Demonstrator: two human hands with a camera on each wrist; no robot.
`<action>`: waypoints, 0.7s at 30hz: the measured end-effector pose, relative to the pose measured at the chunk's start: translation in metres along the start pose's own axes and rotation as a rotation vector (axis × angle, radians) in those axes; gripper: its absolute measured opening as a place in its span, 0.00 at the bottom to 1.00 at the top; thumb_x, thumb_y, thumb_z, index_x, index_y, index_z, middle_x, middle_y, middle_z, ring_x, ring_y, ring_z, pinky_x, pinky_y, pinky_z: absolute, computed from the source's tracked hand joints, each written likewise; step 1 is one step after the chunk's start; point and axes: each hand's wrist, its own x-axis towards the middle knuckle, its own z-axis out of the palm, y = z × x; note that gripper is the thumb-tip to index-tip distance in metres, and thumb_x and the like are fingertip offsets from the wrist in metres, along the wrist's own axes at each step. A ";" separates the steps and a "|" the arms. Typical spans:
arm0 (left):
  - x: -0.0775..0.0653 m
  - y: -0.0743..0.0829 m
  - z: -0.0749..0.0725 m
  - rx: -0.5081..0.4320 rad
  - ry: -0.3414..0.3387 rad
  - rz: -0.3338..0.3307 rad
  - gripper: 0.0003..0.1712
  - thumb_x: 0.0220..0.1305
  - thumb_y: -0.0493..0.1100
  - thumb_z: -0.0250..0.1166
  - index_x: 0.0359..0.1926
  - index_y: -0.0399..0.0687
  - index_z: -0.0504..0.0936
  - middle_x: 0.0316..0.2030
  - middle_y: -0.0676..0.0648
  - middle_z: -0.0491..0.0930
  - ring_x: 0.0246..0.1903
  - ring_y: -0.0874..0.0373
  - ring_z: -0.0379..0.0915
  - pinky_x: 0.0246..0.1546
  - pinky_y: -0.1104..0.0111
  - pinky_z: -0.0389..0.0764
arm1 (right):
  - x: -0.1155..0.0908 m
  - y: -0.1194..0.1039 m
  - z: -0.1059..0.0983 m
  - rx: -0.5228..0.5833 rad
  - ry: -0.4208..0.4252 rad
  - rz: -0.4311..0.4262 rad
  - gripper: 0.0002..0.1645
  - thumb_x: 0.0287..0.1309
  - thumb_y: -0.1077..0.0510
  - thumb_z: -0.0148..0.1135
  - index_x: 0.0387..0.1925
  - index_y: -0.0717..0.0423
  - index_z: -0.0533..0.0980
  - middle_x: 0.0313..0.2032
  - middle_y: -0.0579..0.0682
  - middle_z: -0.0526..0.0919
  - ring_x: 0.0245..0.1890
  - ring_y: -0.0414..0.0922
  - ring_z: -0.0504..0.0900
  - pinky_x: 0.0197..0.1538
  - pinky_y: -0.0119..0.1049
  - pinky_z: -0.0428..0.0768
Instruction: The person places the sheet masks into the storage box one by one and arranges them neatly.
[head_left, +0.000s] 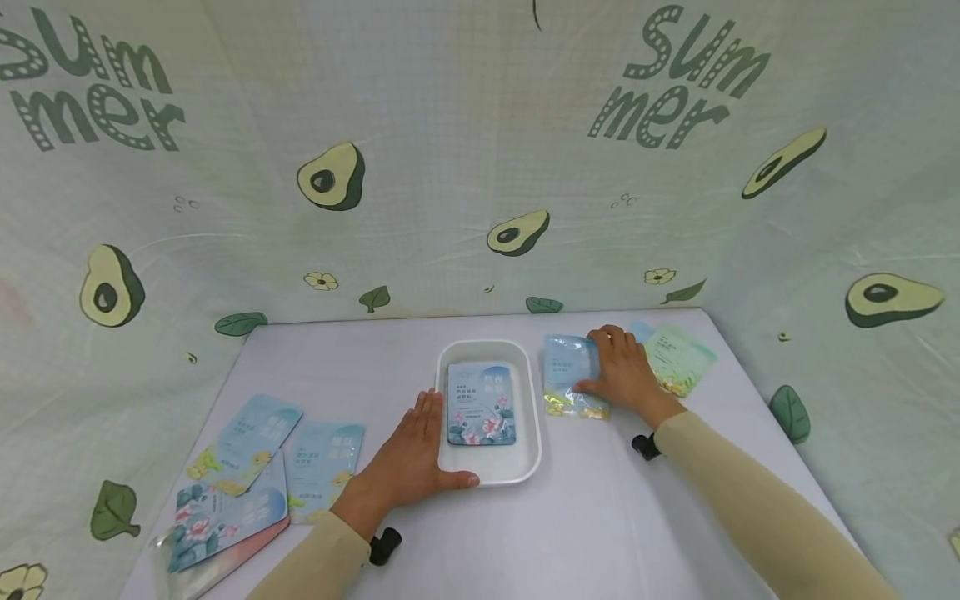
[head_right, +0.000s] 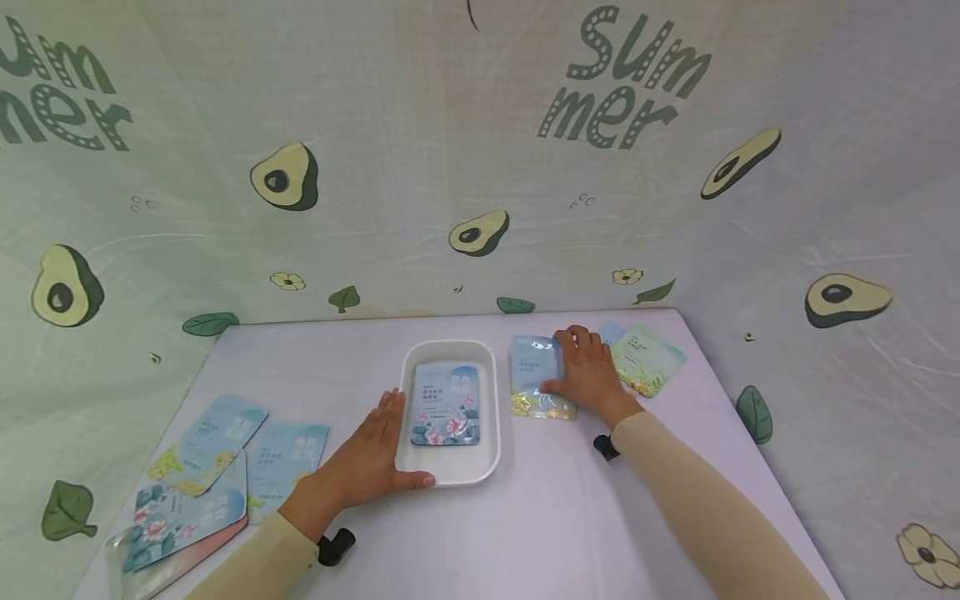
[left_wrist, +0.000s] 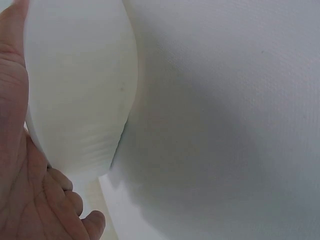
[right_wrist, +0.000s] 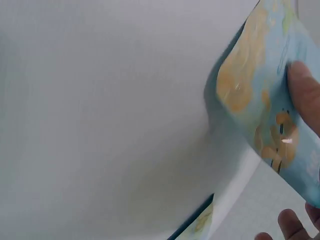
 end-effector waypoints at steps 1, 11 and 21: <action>0.000 0.000 0.000 -0.004 0.002 0.000 0.84 0.49 0.83 0.70 0.85 0.37 0.37 0.85 0.39 0.37 0.85 0.44 0.30 0.83 0.47 0.48 | -0.001 -0.002 0.000 0.014 0.019 -0.001 0.60 0.47 0.39 0.86 0.70 0.62 0.62 0.68 0.69 0.63 0.62 0.69 0.68 0.63 0.67 0.71; -0.001 0.001 0.001 -0.002 0.009 -0.002 0.84 0.49 0.83 0.71 0.85 0.37 0.37 0.85 0.39 0.37 0.85 0.43 0.30 0.83 0.47 0.48 | -0.015 -0.017 0.000 0.155 0.077 -0.030 0.45 0.63 0.51 0.77 0.72 0.57 0.61 0.60 0.64 0.75 0.35 0.54 0.78 0.43 0.55 0.83; 0.000 0.000 0.004 0.005 0.013 0.002 0.84 0.49 0.83 0.71 0.85 0.37 0.37 0.85 0.39 0.37 0.85 0.44 0.30 0.83 0.47 0.48 | -0.013 -0.033 -0.009 0.257 0.086 -0.037 0.38 0.65 0.58 0.74 0.72 0.53 0.69 0.57 0.65 0.85 0.43 0.55 0.86 0.50 0.54 0.86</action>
